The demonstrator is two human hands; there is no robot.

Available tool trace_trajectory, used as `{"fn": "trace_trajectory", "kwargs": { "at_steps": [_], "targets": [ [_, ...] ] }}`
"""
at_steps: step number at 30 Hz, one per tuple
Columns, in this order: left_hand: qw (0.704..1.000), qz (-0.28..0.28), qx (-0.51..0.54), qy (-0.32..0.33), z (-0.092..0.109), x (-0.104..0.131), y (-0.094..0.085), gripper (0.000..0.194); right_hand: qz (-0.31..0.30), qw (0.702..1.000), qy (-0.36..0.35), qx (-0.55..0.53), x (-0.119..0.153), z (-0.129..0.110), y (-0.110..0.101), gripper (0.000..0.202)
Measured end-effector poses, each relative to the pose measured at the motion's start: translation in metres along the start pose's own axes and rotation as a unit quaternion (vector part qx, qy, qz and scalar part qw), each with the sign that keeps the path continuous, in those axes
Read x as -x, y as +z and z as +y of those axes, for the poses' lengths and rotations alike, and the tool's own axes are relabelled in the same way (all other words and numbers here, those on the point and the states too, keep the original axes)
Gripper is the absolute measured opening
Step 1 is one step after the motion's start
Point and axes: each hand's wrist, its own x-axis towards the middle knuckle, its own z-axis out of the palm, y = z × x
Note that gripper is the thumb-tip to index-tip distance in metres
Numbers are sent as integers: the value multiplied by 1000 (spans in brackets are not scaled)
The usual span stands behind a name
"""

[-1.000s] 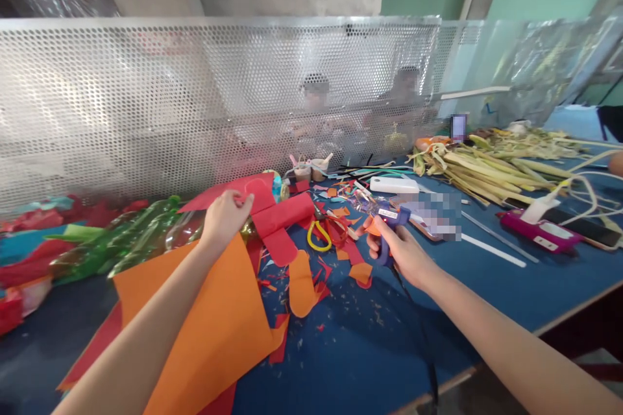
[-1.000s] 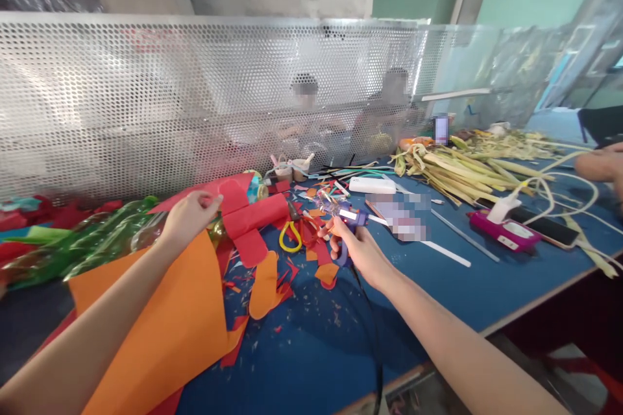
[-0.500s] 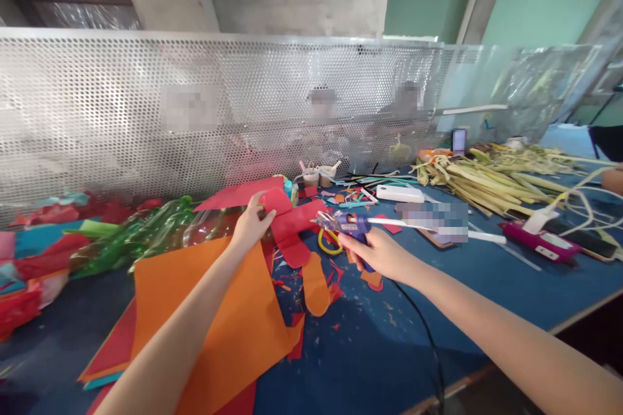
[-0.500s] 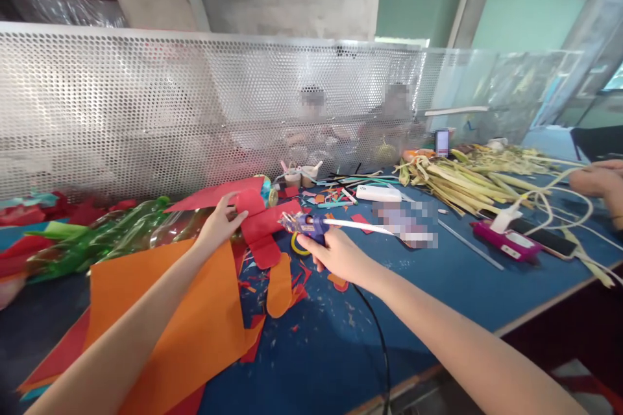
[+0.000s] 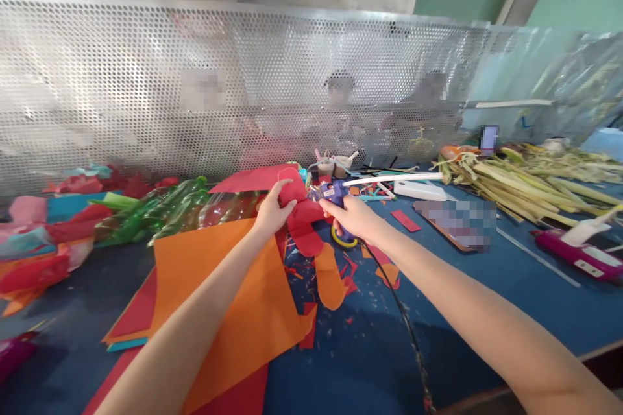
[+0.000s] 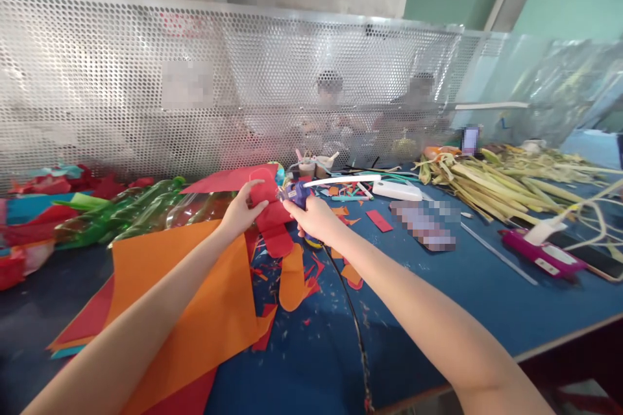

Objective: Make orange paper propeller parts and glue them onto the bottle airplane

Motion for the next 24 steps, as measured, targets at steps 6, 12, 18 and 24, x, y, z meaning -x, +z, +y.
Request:
{"fn": "trace_trajectory", "kwargs": {
  "at_steps": [6, 12, 18, 24],
  "targets": [
    [1000, 0, -10, 0, 1, 1, 2, 42, 5, 1000, 17, 5, -7, 11, 5, 35],
    [1000, -11, -17, 6, 2, 0, 3, 28, 5, 1000, 7, 9, -8, 16, 7, 37],
    [1000, -10, -19, -5, 1, -1, 3, 28, -1, 1000, 0, 13, -9, 15, 8, 36],
    [1000, -15, -10, -20, -1, -1, 3, 28, -6, 1000, 2, 7, -8, 11, 12, 33]
  ]
}}
